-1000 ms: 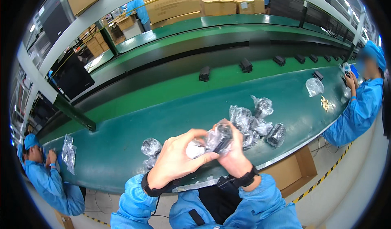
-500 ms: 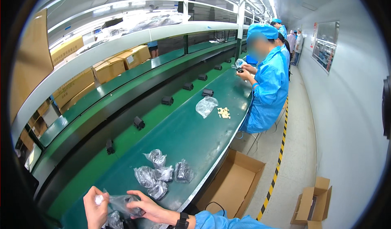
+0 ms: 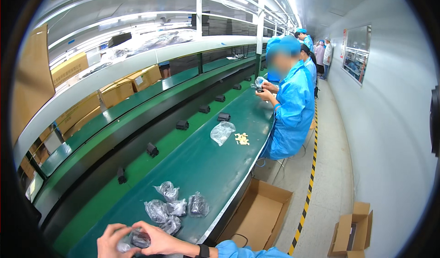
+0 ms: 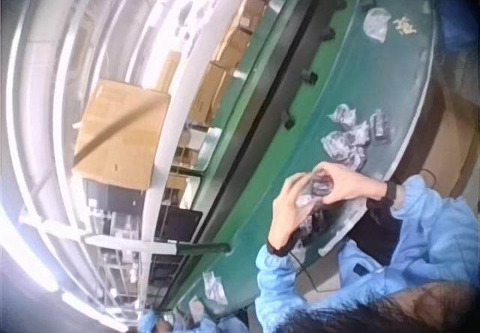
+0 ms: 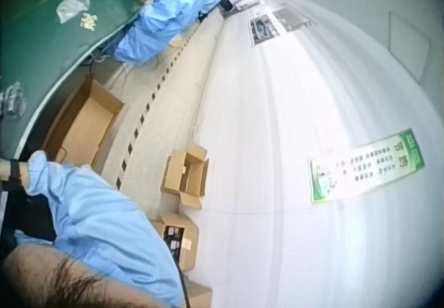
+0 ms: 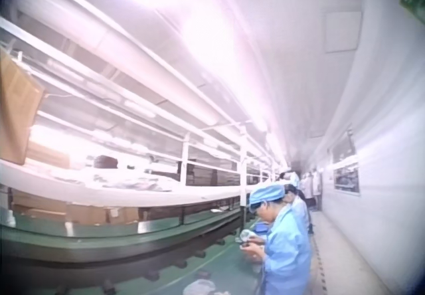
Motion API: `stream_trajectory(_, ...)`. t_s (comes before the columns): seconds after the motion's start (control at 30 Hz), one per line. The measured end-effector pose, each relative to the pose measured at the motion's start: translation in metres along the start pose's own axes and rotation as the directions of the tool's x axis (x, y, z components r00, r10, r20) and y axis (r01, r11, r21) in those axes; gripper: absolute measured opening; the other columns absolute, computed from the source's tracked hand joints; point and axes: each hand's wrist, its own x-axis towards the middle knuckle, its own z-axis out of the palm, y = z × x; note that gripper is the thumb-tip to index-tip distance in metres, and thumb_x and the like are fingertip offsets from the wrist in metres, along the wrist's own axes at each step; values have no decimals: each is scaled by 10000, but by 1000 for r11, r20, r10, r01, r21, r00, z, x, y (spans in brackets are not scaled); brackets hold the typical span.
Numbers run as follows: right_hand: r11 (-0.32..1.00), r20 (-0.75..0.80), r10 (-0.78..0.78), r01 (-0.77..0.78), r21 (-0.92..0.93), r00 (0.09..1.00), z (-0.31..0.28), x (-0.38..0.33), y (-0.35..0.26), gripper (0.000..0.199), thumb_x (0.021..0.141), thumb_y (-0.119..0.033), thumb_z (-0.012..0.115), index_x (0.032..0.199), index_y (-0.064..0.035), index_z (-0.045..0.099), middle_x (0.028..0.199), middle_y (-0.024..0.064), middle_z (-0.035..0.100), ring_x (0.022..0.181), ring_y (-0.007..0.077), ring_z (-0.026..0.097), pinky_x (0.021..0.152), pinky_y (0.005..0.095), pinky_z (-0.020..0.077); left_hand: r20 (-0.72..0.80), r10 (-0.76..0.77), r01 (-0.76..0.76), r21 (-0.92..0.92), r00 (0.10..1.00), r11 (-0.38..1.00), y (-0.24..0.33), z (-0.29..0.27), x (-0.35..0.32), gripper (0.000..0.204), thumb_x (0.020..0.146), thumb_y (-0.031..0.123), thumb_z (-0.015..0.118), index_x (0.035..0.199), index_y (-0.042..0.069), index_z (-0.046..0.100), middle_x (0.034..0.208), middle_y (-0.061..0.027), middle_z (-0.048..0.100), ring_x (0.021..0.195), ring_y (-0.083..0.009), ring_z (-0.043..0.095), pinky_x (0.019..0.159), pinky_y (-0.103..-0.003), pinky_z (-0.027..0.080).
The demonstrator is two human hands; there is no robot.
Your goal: Packing black plastic components into small plastic bags and then arranging them into a shipping carton on a production line.
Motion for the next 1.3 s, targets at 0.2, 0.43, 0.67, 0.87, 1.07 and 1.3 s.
stream_trajectory(0.2, 958, 41, -92, 99, -268, 995, -12, 10, -11, 570, 571, -301, 891, 997, 31, 710, 847, 167, 730, 769, 232, 711, 697, 355, 551, 124, 69, -57, -99, 990, 993, -3, 5, -2, 276, 735, -26, 756, 1002, 42, 749, 1062, -126, 698, 939, -281, 707, 824, -320, 557)
stream_trajectory(0.43, 951, -16, -144, 134, -278, 989, 10, 22, 25, 461, 570, -273, 863, 927, -19, 721, 749, 118, 690, 689, 257, 673, 638, 376, 525, 89, -30, 28, 22, 996, 999, -19, 10, -6, 109, 883, 58, 589, 871, 50, 698, 887, -122, 675, 806, -322, 675, 719, -376, 531)
stream_trajectory(0.67, 873, -104, -254, 182, -452, 961, 6, 7, 47, 399, 657, -248, 763, 965, -28, 638, 852, 178, 628, 849, 372, 615, 749, 456, 490, 0, -61, 61, 122, 998, 991, -25, 16, -1, 144, 901, 72, 560, 984, 54, 676, 876, -166, 669, 840, -382, 655, 768, -413, 518)
stream_trajectory(0.87, 730, -51, -367, 254, -635, 929, -4, -24, 12, 492, 673, -202, 745, 1094, -26, 561, 1035, 191, 551, 977, 366, 562, 798, 449, 457, -46, -396, 398, 95, 917, 912, -29, 7, 7, 124, 934, 99, 562, 1019, 86, 651, 863, -225, 676, 797, -399, 659, 711, -450, 508)
stream_trajectory(1.07, 187, 12, -349, 83, -979, 937, -38, -48, 10, 413, 719, -243, 702, 1049, -41, 557, 1088, 228, 578, 1055, 377, 579, 886, 532, 471, -191, -415, 426, 19, 889, 904, -26, -7, 13, 162, 983, 189, 559, 1077, 74, 626, 881, -224, 666, 815, -368, 667, 713, -454, 507)
stream_trajectory(1.3, 453, 55, -360, 226, -863, 931, -71, -33, 38, 114, 770, -103, 654, 870, -49, 653, 781, 137, 582, 749, 332, 613, 674, 460, 507, -264, -230, 225, -49, 937, 973, -54, 8, 17, 145, 667, -2, 641, 771, 11, 540, 648, -127, 519, 584, -225, 513, 571, -342, 428)
